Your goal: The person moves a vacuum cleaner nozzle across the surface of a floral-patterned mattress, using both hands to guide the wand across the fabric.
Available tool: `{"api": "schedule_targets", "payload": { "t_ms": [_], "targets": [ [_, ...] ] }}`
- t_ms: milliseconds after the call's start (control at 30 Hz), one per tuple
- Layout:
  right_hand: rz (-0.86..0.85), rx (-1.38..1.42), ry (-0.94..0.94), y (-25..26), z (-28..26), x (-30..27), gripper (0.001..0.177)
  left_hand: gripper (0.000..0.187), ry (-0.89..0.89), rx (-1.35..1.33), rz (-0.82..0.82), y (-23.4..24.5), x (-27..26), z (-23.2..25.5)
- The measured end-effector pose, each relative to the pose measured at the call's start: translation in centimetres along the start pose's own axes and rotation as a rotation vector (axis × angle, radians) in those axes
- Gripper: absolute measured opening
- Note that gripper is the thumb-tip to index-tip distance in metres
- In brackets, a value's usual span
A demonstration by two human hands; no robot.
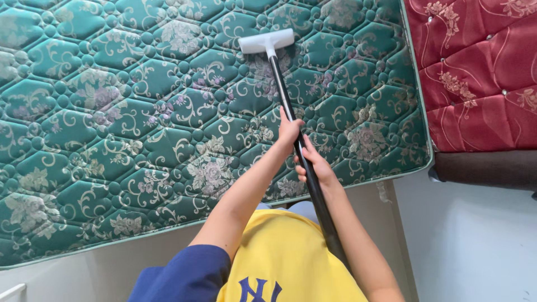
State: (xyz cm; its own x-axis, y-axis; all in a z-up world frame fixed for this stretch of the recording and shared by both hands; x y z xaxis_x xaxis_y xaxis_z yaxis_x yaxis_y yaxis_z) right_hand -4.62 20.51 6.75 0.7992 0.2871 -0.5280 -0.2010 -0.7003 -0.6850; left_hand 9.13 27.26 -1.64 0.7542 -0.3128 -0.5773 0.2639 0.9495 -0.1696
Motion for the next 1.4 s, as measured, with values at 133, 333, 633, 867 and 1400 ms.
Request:
{"api": "schedule_targets", "payload": {
  "t_ms": [133, 333, 633, 867, 1400],
  "targets": [
    [-0.039, 0.012, 0.024, -0.1, -0.2, 0.2, 0.069, 0.104, 0.031, 0.014, 0.004, -0.1, 0.2, 0.1],
    [-0.001, 0.072, 0.000, -1.0, 2.4, -6.4, 0.068, 0.104, 0.121, 0.117, 0.019, -1.9, -6.7, -2.1],
    [0.013, 0.089, -0.031, -1.1, 3.4, -8.7, 0.068, 0.106, 0.090, 0.060, 0.006, -2.4, -8.1, -4.3],
    [-0.032, 0.023, -0.014, 0.2, 0.7, -1.5, 0.069, 0.102, -0.069, -0.055, 0.046, -0.4, 0.0, -2.5],
    [-0.033, 0.050, -0.085, 1.6, 4.1, -12.9, 0.069, 0.104, 0.007, -0.109, 0.031, -5.2, -11.2, -7.4]
  ]
}}
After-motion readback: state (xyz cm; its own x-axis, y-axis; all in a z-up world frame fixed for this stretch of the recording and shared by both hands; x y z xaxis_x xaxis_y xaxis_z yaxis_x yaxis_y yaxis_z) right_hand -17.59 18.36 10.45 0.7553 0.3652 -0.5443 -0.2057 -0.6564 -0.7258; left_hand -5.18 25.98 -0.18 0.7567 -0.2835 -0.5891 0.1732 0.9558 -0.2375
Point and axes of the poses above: each hand's wrist, its own x-axis towards the middle knuckle, its own y-axis out of the back of the hand, z = x × y, the point moved 2 cm from there along x, towards the middle knuckle, and after that the axes turned 11 degrees about -z, right-handed, at the moved point
